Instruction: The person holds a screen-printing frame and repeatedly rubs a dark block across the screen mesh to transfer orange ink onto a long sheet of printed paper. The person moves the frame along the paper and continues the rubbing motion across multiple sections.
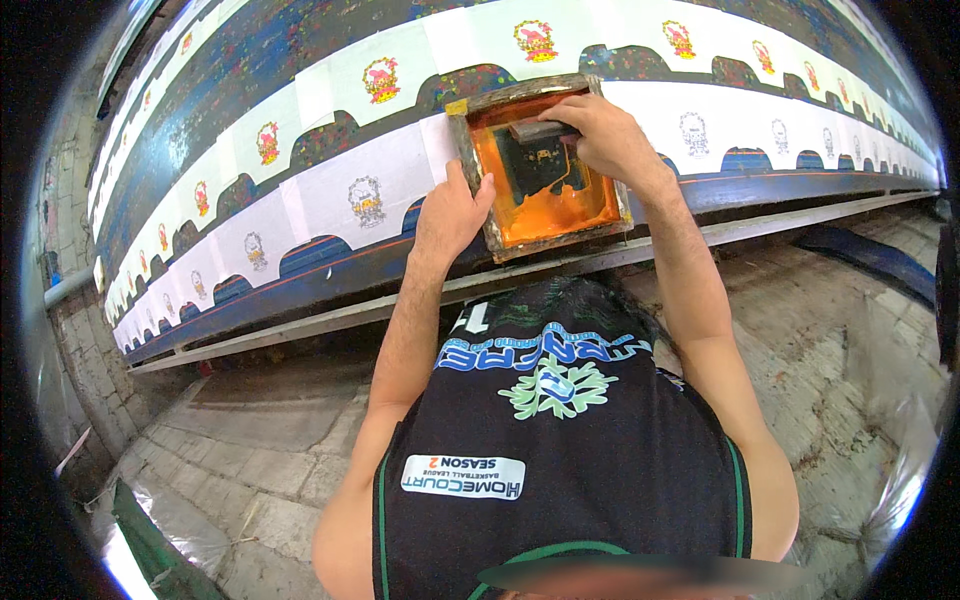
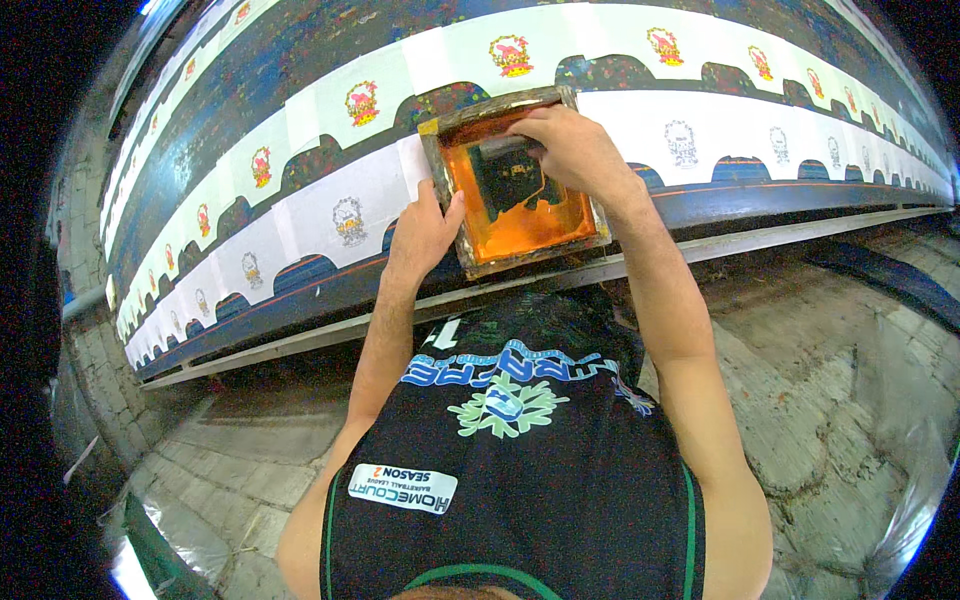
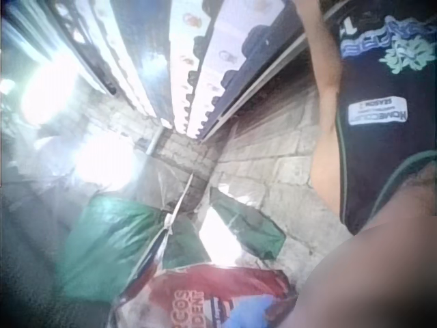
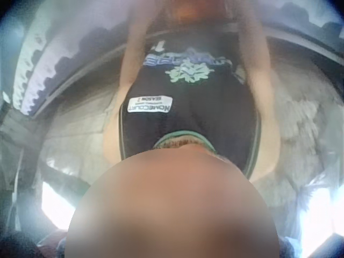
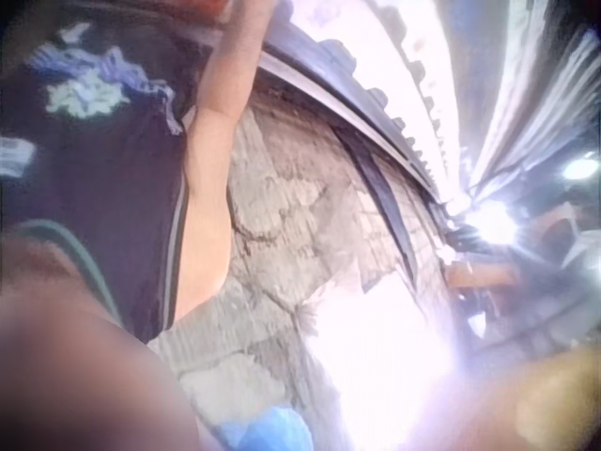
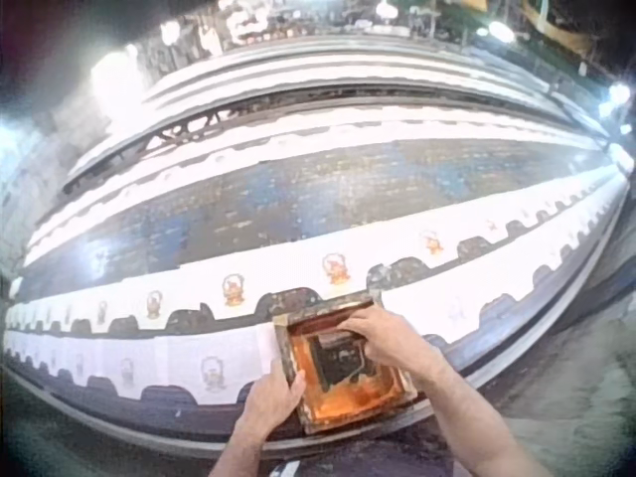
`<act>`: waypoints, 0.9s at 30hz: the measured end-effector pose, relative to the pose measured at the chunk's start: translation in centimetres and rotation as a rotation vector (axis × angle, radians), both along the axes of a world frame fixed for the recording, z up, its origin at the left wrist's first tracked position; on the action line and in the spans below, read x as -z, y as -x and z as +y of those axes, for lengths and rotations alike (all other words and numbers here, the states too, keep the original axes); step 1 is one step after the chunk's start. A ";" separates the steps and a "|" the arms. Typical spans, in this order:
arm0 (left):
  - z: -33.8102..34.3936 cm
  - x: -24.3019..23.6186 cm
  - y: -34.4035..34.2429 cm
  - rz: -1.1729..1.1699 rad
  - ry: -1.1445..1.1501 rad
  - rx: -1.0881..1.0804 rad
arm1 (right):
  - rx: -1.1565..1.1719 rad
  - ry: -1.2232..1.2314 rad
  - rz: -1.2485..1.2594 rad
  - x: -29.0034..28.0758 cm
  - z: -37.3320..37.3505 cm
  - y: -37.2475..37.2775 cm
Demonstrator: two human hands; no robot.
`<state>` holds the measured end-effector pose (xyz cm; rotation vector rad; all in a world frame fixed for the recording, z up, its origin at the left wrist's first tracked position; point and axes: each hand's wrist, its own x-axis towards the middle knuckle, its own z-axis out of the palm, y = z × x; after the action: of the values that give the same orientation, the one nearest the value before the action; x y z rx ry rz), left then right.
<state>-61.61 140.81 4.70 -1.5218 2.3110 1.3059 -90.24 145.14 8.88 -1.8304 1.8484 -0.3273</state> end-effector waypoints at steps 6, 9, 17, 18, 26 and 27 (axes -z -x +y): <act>0.4 0.3 0.1 0.123 -0.012 -0.054 | 0.049 -0.065 -0.013 -3.5 6.0 -3.1; 0.0 0.4 0.1 0.129 -0.076 -0.057 | 0.090 0.007 0.004 -3.8 8.9 -5.5; -0.5 0.6 0.5 0.171 -0.025 -0.083 | 0.114 0.080 -0.019 -3.4 10.0 -5.9; -0.4 0.3 0.5 0.130 -0.075 -0.095 | 0.105 0.073 0.006 -3.4 10.1 -5.8; 1.4 -1.1 7.5 0.300 0.009 -0.114 | 0.126 0.097 0.035 -4.7 11.9 1.4; 1.9 -1.2 9.2 0.267 -0.028 -0.121 | 0.131 0.090 0.046 -4.8 12.4 3.1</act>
<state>-70.82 142.69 5.87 -1.5879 2.3702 1.6575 -93.32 157.50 13.70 -1.7926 2.0205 -0.4251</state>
